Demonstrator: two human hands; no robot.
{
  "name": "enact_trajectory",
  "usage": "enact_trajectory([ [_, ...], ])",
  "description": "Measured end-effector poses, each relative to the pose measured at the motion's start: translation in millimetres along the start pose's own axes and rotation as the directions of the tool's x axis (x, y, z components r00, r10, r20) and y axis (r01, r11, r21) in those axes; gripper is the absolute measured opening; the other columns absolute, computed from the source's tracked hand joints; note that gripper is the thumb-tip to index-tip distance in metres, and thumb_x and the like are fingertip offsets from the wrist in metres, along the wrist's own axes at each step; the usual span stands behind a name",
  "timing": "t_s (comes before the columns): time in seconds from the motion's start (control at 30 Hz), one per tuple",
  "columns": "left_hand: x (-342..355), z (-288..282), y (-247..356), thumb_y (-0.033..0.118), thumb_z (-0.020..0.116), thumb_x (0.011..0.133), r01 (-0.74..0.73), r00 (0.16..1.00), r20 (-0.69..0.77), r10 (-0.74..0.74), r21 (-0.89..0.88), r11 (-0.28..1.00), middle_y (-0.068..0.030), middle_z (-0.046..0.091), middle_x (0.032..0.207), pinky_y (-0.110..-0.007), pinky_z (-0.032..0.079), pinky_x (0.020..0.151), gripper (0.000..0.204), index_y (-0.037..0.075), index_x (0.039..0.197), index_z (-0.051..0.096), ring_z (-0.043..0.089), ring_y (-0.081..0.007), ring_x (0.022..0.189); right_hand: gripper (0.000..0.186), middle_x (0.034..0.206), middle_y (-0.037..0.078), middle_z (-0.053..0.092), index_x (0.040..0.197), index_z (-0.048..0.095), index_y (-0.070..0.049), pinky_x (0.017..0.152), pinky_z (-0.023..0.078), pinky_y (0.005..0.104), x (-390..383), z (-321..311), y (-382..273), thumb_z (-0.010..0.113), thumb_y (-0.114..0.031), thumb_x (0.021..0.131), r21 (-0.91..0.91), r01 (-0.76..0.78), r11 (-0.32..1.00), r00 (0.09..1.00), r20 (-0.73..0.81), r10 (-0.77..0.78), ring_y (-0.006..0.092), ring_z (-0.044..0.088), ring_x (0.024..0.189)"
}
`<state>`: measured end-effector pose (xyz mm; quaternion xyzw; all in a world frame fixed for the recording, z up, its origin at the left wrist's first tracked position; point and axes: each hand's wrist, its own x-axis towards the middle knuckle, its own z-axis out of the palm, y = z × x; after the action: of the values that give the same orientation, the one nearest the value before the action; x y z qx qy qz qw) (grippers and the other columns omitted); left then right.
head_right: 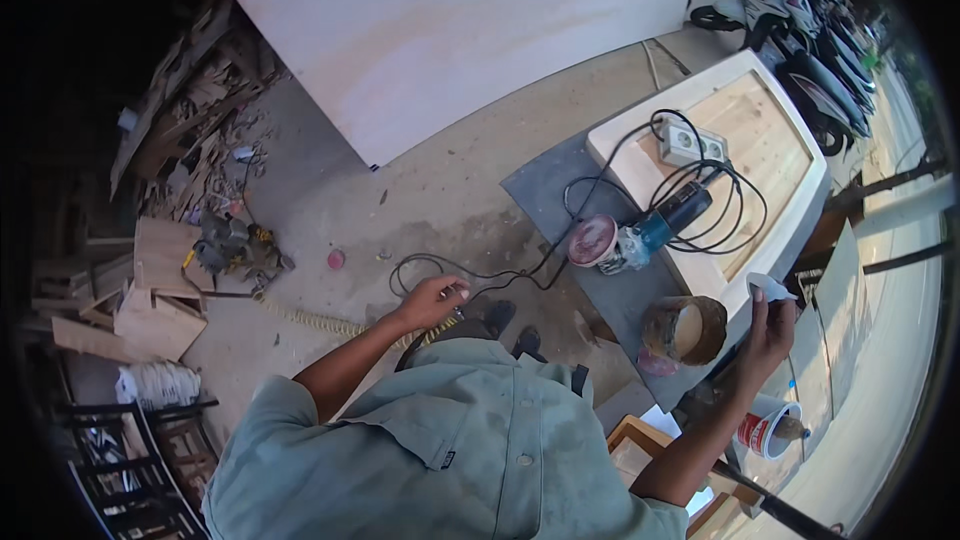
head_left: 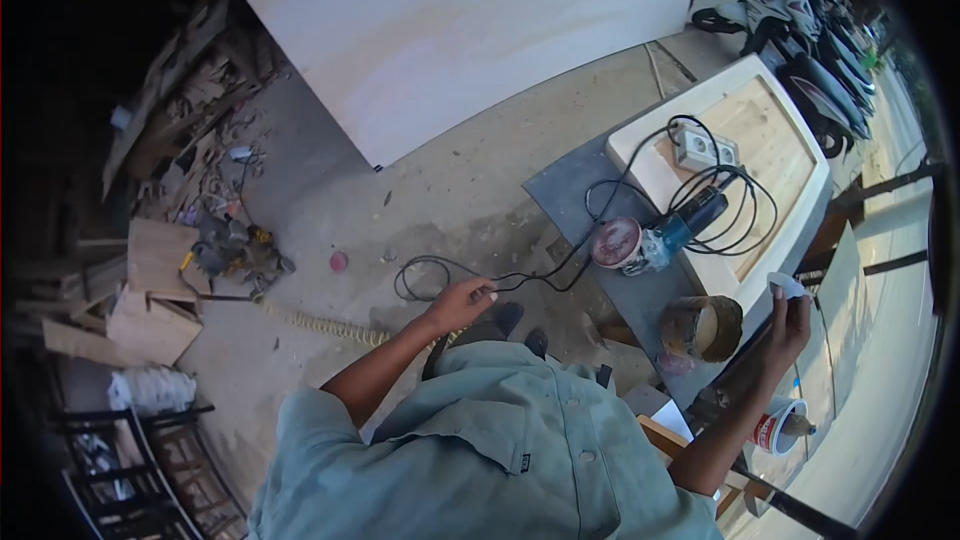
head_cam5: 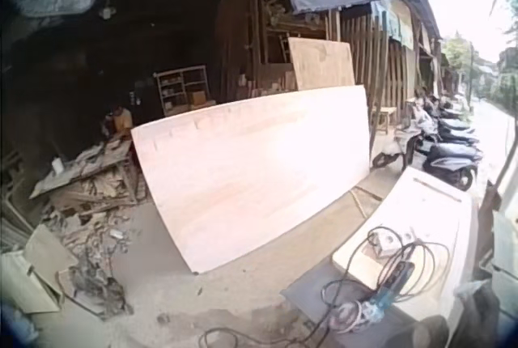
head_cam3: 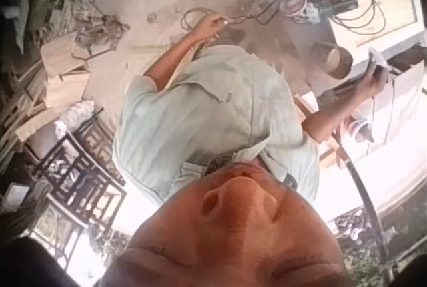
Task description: The person repairs a wooden stool by applying glue to the joints and gaps in the seat and frame. They use a white glue bottle to fill cracks in the seat surface and apply adhesive to the leg connections, then press the joints together to secure them.
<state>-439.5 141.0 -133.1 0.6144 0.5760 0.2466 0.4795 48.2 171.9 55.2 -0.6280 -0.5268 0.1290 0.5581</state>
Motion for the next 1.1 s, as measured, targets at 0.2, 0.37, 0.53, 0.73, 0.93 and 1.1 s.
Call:
enact_trajectory([
  [0.2,-73.2,19.8,54.4,0.023,0.066,0.096,-0.118,0.973,-0.218,0.079,-0.174,0.978,-0.0111,0.060,0.126,-0.037,0.052,0.084,0.050,0.006,0.139,0.049,0.063,-0.0209,0.093,0.020,0.105,0.010,0.066,0.109,0.065,0.005,0.084,0.051,0.0296,-52.8,155.1,-76.9,0.068,-0.002,0.091,0.208,0.214,0.954,0.636,0.712,-0.298,0.0181,0.064,0.095],
  [0.37,-131.3,8.7,61.1,0.023,0.065,0.095,-0.183,0.917,-0.391,0.084,-0.223,0.957,-0.0155,0.061,0.127,-0.040,0.052,0.085,0.067,0.012,0.152,0.032,0.066,-0.0260,0.090,0.024,0.093,0.013,0.066,0.101,0.067,0.003,0.071,0.050,0.0335,-153.9,256.8,-136.4,0.076,0.000,0.079,0.359,0.201,0.911,-0.054,0.933,-0.356,0.0255,0.066,0.080],
  [0.53,-200.3,-27.6,-16.3,0.021,0.063,0.097,-0.012,0.839,-0.530,-0.122,-0.242,0.970,-0.0198,0.068,0.111,-0.042,0.051,0.084,0.059,0.009,0.150,0.037,0.067,-0.0336,0.089,0.019,0.095,0.012,0.068,0.101,0.067,0.003,0.074,0.052,0.0361,-256.9,337.6,-160.8,0.075,-0.002,0.084,0.322,-0.119,0.939,-0.296,0.891,-0.343,0.0203,0.069,0.085],
  [0.73,-306.9,-114.3,-153.5,0.009,0.060,0.099,0.100,0.670,-0.616,-0.413,-0.477,0.873,-0.0087,0.072,0.113,-0.028,0.051,0.087,0.032,0.003,0.131,0.058,0.066,-0.0134,0.096,0.040,0.062,0.004,0.057,0.085,0.066,0.000,0.060,0.041,0.0275,-378.7,479.6,-113.7,0.057,-0.035,0.103,0.054,-0.266,0.963,0.123,0.992,-0.022,0.0103,0.053,0.064],
  [0.93,-411.2,-189.0,-374.4,0.004,0.060,0.097,0.295,0.502,-0.737,-0.453,-0.346,0.891,-0.0125,0.071,0.107,-0.033,0.050,0.088,0.019,0.002,0.116,0.065,0.066,-0.0204,0.098,0.025,0.084,0.013,0.070,0.109,0.064,-0.003,0.069,0.051,0.0338,-549.6,554.6,113.5,0.062,-0.022,0.093,-0.455,0.001,0.890,0.566,0.734,0.375,0.0209,0.068,0.078],
  [1.1,-455.6,-231.5,-489.5,0.009,0.059,0.100,0.458,0.446,-0.712,-0.543,-0.339,0.822,-0.0060,0.067,0.112,-0.028,0.049,0.087,0.020,0.003,0.118,0.064,0.060,-0.0126,0.097,0.034,0.101,0.020,0.072,0.115,0.067,-0.006,0.088,0.054,0.0461,-662.5,540.5,208.6,0.068,-0.021,0.084,-0.754,-0.113,0.647,0.544,0.498,0.676,0.0372,0.069,0.098],
])
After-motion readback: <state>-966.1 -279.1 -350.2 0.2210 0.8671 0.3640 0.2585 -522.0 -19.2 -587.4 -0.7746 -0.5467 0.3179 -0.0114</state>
